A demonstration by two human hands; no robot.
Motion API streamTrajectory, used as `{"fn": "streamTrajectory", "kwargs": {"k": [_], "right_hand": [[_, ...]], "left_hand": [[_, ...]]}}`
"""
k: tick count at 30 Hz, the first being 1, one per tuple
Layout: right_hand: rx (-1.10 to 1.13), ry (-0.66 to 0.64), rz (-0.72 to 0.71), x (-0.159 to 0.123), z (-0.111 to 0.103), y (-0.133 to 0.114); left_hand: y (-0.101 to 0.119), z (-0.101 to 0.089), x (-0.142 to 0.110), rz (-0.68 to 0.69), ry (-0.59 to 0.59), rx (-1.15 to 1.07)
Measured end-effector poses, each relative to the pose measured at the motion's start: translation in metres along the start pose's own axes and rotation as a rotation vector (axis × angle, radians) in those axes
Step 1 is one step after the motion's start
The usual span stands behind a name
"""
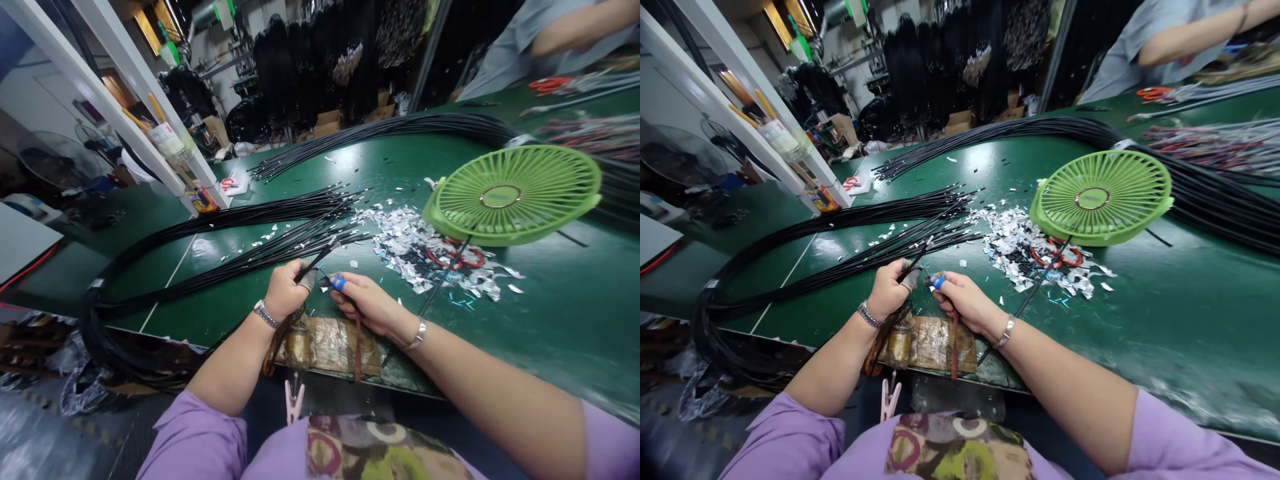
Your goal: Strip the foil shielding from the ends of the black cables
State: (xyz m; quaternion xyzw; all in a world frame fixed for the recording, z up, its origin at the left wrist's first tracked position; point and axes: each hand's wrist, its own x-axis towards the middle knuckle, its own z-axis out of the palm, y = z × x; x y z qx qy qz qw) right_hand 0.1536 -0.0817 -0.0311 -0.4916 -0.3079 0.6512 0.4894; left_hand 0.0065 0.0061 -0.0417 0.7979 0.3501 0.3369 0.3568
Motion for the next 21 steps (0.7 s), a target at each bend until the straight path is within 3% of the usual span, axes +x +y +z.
{"fn": "streamTrajectory", "kwargs": {"k": [11,17,21], "right_hand": [[0.026,0.014,0.018,0.0015,-0.0003,0.0025],[0.084,0.062,0.05,0.0031,0.0036,0.0035],[0.124,0.039,0.08,0.0006,0.0038,0.0004]], "left_hand": [[0.0024,-0.001,-0.0018,0.054,0.013,0.155],[0.0016,-0.001,-0.0066,0.179,-0.02,0.304],[0.0011,-0.0001,-0.0064,0.179,-0.016,0.273]]}}
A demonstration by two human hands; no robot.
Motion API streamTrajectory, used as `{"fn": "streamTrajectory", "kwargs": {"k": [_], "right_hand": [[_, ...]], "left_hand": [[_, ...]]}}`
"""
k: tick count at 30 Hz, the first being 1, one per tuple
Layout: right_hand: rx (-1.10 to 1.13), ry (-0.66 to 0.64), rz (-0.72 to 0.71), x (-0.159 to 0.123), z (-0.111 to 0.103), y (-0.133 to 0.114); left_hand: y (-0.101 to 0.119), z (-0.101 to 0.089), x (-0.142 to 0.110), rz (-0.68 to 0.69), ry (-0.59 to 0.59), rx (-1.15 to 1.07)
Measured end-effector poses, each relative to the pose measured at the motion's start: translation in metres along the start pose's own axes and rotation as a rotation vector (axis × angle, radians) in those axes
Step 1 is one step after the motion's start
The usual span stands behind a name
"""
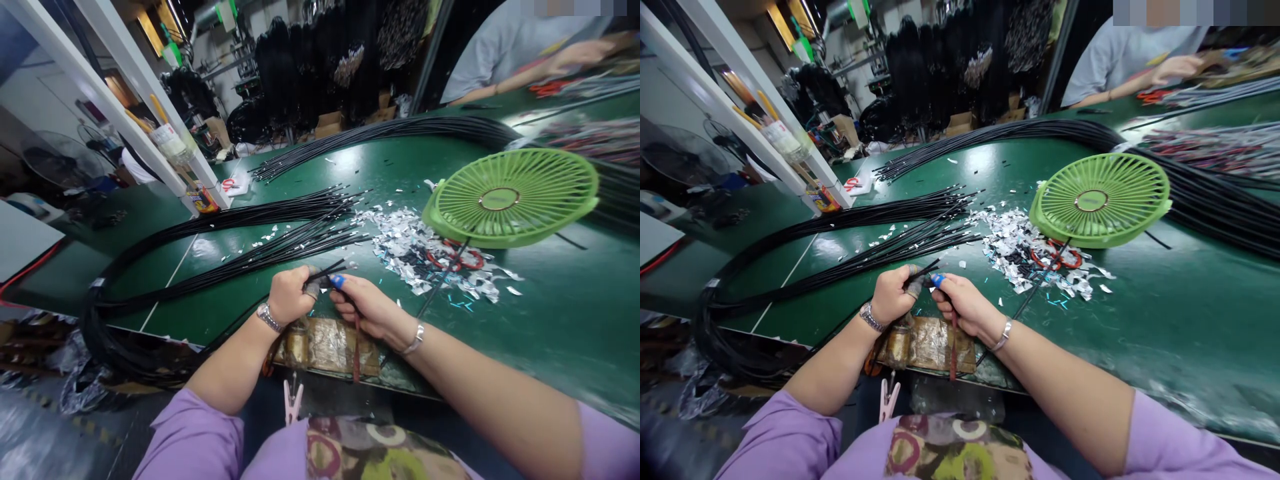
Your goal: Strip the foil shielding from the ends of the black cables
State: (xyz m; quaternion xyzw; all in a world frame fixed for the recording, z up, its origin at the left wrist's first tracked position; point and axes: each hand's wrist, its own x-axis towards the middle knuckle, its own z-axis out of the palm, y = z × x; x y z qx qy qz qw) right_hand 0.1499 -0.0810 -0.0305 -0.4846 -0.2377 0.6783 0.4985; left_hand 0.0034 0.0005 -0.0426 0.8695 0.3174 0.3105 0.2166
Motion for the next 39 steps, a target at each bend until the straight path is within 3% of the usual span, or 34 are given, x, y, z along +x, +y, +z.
{"fn": "streamTrajectory", "kwargs": {"k": [5,11,15,25,27,32,39], "right_hand": [[-0.05,-0.019,0.045,-0.001,-0.003,0.0],[0.018,0.189,-0.215,0.009,-0.012,-0.004],[0.029,0.17,-0.152,0.013,-0.014,-0.006],[-0.037,0.034,-0.04,0.008,-0.011,-0.002],[-0.167,0.048,-0.118,0.009,-0.012,0.0],[-0.687,0.206,-0.54,0.014,-0.018,0.004],[-0.902,0.232,-0.741,0.007,-0.023,-0.001]], "left_hand": [[-0.001,0.0,0.005,-0.211,0.063,-0.362],[0.002,-0.001,0.006,-0.248,-0.056,-0.586],[0.004,-0.001,0.006,-0.212,-0.125,-0.599],[0.002,-0.002,0.006,-0.063,-0.162,-0.384],[0.0,-0.001,0.006,-0.049,-0.161,-0.371],[-0.002,0.002,0.006,-0.067,-0.174,-0.448],[0.0,0.0,0.008,-0.196,-0.156,-0.573]]}}
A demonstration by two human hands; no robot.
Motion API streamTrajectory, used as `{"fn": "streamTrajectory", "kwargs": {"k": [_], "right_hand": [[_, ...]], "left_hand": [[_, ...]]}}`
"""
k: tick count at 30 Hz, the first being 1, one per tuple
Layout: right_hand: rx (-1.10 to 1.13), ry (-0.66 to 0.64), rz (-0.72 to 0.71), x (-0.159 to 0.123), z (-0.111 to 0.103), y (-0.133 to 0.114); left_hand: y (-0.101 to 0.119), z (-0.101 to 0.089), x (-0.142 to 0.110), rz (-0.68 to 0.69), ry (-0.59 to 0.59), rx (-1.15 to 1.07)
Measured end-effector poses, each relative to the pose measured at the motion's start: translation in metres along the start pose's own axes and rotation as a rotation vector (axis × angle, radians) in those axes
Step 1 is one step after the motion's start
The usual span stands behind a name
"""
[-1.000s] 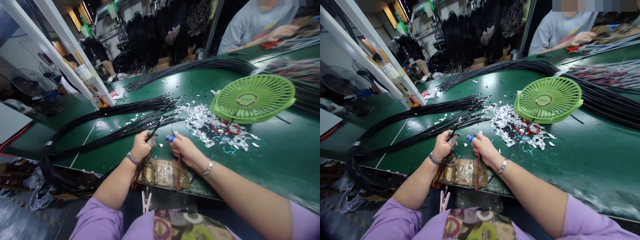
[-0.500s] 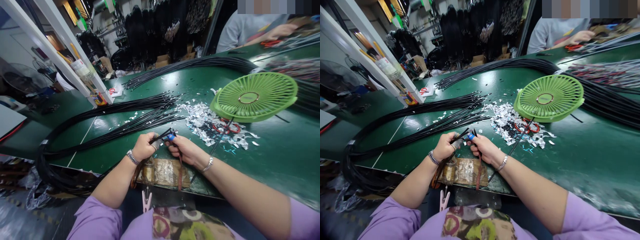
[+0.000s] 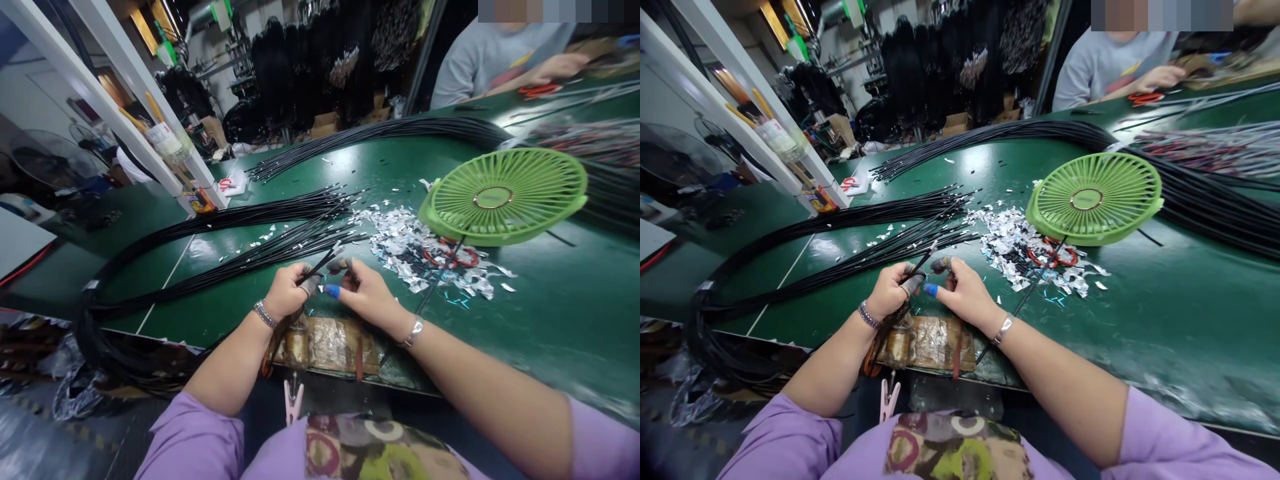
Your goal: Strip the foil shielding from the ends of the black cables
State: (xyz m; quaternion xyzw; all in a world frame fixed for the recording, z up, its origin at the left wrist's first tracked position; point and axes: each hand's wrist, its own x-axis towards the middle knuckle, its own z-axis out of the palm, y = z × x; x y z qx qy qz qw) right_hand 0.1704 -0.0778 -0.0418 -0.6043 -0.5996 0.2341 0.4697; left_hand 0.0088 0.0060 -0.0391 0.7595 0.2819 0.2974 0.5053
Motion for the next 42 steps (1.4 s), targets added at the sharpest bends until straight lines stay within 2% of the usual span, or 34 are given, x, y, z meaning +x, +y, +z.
{"fn": "streamTrajectory", "kwargs": {"k": [3,6,8,11,13,14,15,17,19,21,24,27,30,38,42], "right_hand": [[-0.056,0.055,-0.058,-0.001,-0.001,-0.002],[0.095,0.047,0.032,0.002,0.0,-0.002],[0.356,-0.06,0.215,0.004,0.001,-0.002],[0.745,-0.31,0.498,0.008,0.001,-0.002],[0.85,-0.413,0.573,0.009,0.001,-0.002],[0.854,-0.415,0.575,0.009,0.001,-0.001],[0.827,-0.386,0.561,0.009,0.0,-0.001],[0.67,-0.239,0.459,0.008,0.0,0.001],[0.38,-0.067,0.261,0.006,0.0,0.002],[0.056,0.046,0.018,0.004,0.0,0.003],[-0.283,0.059,-0.268,-0.002,0.002,0.002],[-0.424,-0.025,-0.416,-0.005,0.005,0.002],[-0.416,-0.046,-0.423,-0.005,0.005,0.004],[-0.318,0.043,-0.186,-0.001,-0.002,0.007],[-0.064,0.029,-0.021,0.006,-0.001,0.006]], "left_hand": [[-0.001,0.0,0.0,0.007,0.007,0.021],[-0.002,0.001,0.0,0.008,-0.018,0.003],[0.0,0.0,-0.001,-0.005,-0.07,-0.026],[0.004,-0.003,-0.002,-0.022,-0.183,-0.064],[0.006,-0.005,-0.002,-0.029,-0.231,-0.079],[0.006,-0.005,-0.002,-0.034,-0.235,-0.082],[0.006,-0.005,-0.001,-0.039,-0.228,-0.081],[0.004,-0.005,-0.001,-0.052,-0.197,-0.058],[0.001,-0.003,0.001,-0.061,-0.165,-0.019],[-0.002,-0.002,0.002,-0.064,-0.138,0.02],[-0.005,-0.001,0.003,-0.049,-0.098,0.068],[-0.006,-0.001,0.004,-0.024,-0.056,0.085],[-0.004,-0.001,0.004,-0.054,-0.056,0.042],[-0.004,-0.002,0.003,-0.132,-0.069,0.003],[-0.001,-0.003,0.002,-0.094,-0.126,-0.017]]}}
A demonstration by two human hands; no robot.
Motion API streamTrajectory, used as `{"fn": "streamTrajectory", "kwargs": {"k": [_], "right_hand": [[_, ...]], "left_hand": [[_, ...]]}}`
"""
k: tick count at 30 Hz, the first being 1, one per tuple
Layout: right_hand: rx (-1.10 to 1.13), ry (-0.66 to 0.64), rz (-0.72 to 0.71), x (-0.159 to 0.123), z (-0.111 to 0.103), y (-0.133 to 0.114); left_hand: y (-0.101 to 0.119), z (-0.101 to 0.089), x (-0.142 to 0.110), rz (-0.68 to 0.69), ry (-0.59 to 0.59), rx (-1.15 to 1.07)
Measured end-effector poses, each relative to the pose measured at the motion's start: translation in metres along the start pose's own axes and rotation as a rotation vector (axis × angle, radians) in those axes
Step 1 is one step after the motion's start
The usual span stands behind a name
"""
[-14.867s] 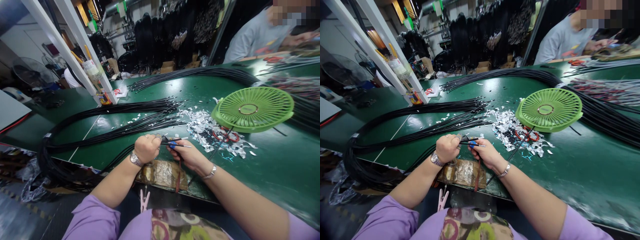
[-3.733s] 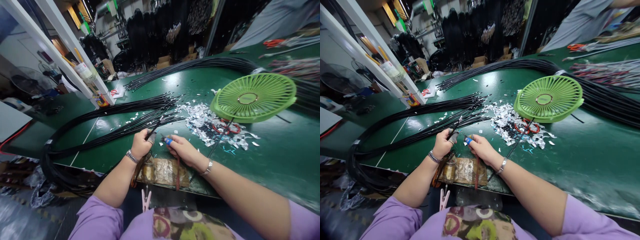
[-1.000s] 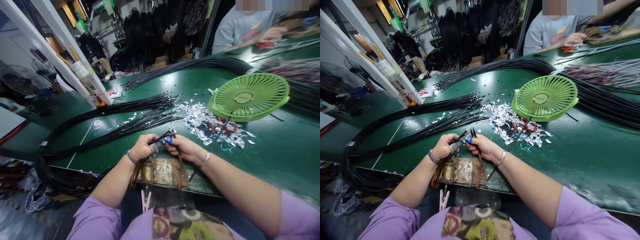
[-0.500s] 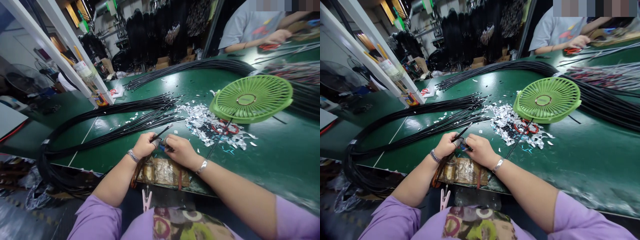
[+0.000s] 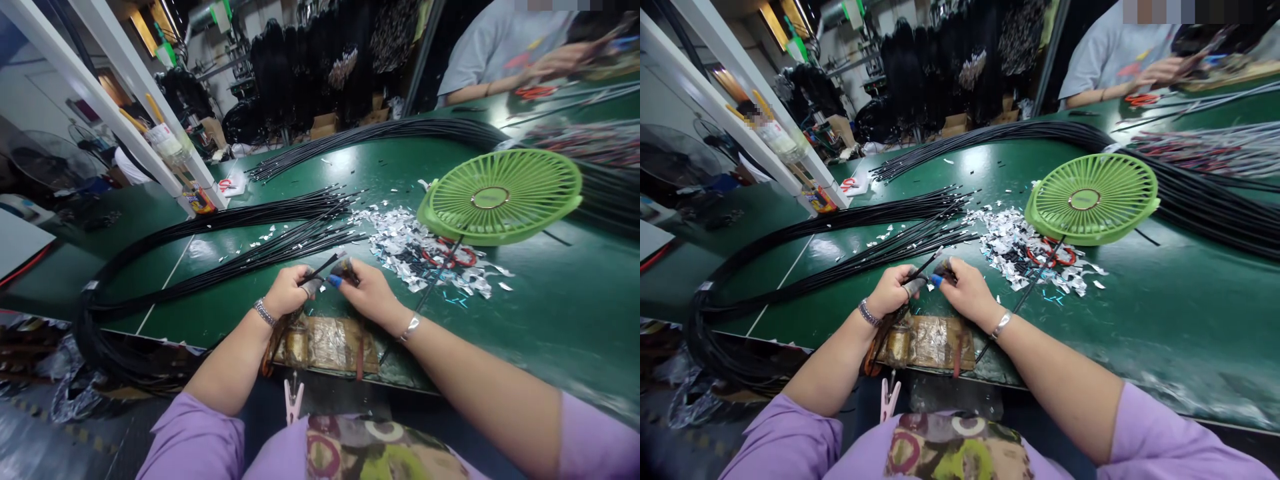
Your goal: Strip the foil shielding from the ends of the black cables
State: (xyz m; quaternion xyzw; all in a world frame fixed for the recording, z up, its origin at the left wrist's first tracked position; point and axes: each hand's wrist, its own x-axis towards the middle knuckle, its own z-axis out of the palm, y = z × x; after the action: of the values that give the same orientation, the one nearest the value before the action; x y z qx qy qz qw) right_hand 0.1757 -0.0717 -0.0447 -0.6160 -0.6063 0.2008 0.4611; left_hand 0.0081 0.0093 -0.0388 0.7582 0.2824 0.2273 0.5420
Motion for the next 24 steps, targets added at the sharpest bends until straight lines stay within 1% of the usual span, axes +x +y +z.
{"fn": "streamTrajectory", "kwargs": {"k": [3,6,8,9,11,15,17,19,21,24], "right_hand": [[0.276,-0.069,0.193,0.0037,0.0025,-0.0012],[0.496,-0.137,0.394,0.0038,0.0057,-0.0017],[0.565,-0.154,0.46,0.0036,0.0064,-0.0018],[0.563,-0.148,0.454,0.0038,0.006,-0.0017],[0.476,-0.124,0.362,0.0047,0.0039,-0.0016],[0.099,-0.047,0.06,0.0036,-0.0014,-0.0019],[-0.07,-0.02,-0.057,0.0005,-0.0022,-0.0028],[-0.182,-0.023,-0.15,-0.003,-0.0012,-0.004],[-0.234,-0.045,-0.201,-0.0049,0.0007,-0.0048],[-0.239,-0.022,-0.172,-0.003,0.0033,-0.0028]], "left_hand": [[0.0014,-0.0013,-0.0008,0.037,-0.034,0.002],[0.0017,-0.0021,-0.001,0.026,-0.035,-0.004],[0.0017,-0.0021,-0.0009,0.006,-0.023,-0.013],[0.0017,-0.002,-0.0009,-0.002,-0.02,-0.015],[0.0016,-0.0014,-0.0007,-0.006,-0.023,-0.015],[0.0003,-0.0002,-0.0002,0.018,0.006,0.01],[-0.0009,0.0001,0.0,0.042,0.039,0.059],[-0.0023,0.0001,0.0001,0.075,0.059,0.124],[-0.0034,-0.0001,0.0002,0.096,0.052,0.17],[-0.0038,-0.0003,0.0004,0.071,0.005,0.157]]}}
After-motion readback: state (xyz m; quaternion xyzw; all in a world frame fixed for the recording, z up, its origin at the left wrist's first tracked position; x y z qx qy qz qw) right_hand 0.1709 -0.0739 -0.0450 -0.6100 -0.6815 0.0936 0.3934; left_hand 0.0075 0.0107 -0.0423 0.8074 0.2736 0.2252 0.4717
